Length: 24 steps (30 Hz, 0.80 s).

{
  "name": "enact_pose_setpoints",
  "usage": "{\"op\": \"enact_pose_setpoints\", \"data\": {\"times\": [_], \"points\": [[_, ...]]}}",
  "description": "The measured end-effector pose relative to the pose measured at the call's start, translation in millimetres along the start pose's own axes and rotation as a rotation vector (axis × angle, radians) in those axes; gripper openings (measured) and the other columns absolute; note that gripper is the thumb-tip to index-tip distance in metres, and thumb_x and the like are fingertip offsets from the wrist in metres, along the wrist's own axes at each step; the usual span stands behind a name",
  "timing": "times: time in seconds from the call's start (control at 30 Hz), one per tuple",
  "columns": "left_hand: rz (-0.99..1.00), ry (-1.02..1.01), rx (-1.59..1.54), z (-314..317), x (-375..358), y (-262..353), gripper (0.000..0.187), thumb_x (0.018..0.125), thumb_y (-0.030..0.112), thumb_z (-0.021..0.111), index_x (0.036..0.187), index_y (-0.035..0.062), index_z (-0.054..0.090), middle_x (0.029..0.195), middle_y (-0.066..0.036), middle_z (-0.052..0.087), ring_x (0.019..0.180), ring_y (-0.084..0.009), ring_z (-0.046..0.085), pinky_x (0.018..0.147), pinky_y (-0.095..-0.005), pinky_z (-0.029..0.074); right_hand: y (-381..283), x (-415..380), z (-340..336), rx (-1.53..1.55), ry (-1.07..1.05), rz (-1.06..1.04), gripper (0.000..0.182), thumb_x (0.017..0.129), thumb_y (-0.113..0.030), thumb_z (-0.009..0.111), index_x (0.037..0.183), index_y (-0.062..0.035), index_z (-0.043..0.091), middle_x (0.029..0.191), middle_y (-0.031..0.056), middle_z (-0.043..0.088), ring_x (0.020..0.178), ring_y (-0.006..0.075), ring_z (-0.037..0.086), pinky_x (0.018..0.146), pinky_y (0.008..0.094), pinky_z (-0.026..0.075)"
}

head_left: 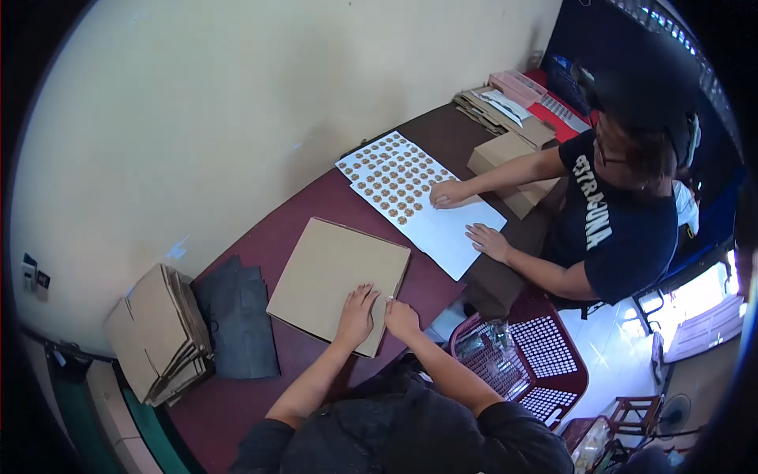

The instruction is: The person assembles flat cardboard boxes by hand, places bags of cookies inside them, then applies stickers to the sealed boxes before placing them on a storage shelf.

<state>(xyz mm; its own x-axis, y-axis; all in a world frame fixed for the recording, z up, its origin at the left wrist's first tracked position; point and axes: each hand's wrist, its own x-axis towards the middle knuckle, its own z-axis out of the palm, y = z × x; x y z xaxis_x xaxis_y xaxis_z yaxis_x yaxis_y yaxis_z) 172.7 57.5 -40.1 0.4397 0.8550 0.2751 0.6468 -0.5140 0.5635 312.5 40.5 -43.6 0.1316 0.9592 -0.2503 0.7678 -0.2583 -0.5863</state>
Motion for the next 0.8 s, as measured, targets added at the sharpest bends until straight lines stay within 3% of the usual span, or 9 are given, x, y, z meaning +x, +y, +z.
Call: {"op": "enact_pose_setpoints", "data": {"times": [0.2,0.33,0.4,0.63,0.8], "points": [[-0.018,0.008,0.025,4,0,2,0.043,0.077,-0.003,0.046,0.119,0.0053,0.053,0.129,-0.017,0.047,0.126,-0.0350,0.039,0.105,-0.0488,0.029,14,8,10,0.081,-0.029,0.046,0.051,0.095,-0.036,0.033,0.085,0.0033,0.064,0.084,0.0272,0.063,0.080,0.0433,0.062,0.075,0.0510,0.049],[-0.008,-0.009,0.021,-2,3,2,0.043,0.078,-0.001,0.047,0.120,0.0054,0.051,0.130,-0.017,0.046,0.126,-0.0345,0.039,0.105,-0.0481,0.029,5,-3,2,0.205,0.129,0.091,0.041,0.092,-0.036,0.046,0.083,0.0019,0.057,0.080,0.0275,0.061,0.077,0.0449,0.059,0.072,0.0518,0.045],[-0.010,-0.009,0.029,-3,3,4,0.044,0.077,-0.002,0.047,0.121,0.0053,0.051,0.131,-0.016,0.046,0.126,-0.0343,0.039,0.106,-0.0479,0.028,13,0,9,0.252,0.397,-0.099,0.029,0.090,-0.030,0.051,0.087,-0.0009,0.052,0.078,0.0255,0.060,0.076,0.0436,0.058,0.069,0.0507,0.045],[-0.019,-0.004,-0.022,-2,1,2,0.047,0.073,-0.005,0.046,0.119,0.0038,0.051,0.130,-0.017,0.047,0.126,-0.0353,0.038,0.107,-0.0481,0.027,14,0,22,0.003,0.319,-0.196,0.023,0.093,-0.021,0.046,0.086,0.0009,0.049,0.074,0.0230,0.060,0.068,0.0402,0.060,0.065,0.0497,0.048],[-0.025,-0.022,-0.015,-4,4,1,0.047,0.072,-0.003,0.046,0.119,0.0040,0.052,0.130,-0.017,0.047,0.126,-0.0350,0.038,0.107,-0.0480,0.027,6,0,21,-0.033,0.240,-0.122,0.033,0.095,-0.027,0.042,0.083,0.0004,0.055,0.068,0.0218,0.061,0.065,0.0377,0.063,0.061,0.0473,0.051]]}}
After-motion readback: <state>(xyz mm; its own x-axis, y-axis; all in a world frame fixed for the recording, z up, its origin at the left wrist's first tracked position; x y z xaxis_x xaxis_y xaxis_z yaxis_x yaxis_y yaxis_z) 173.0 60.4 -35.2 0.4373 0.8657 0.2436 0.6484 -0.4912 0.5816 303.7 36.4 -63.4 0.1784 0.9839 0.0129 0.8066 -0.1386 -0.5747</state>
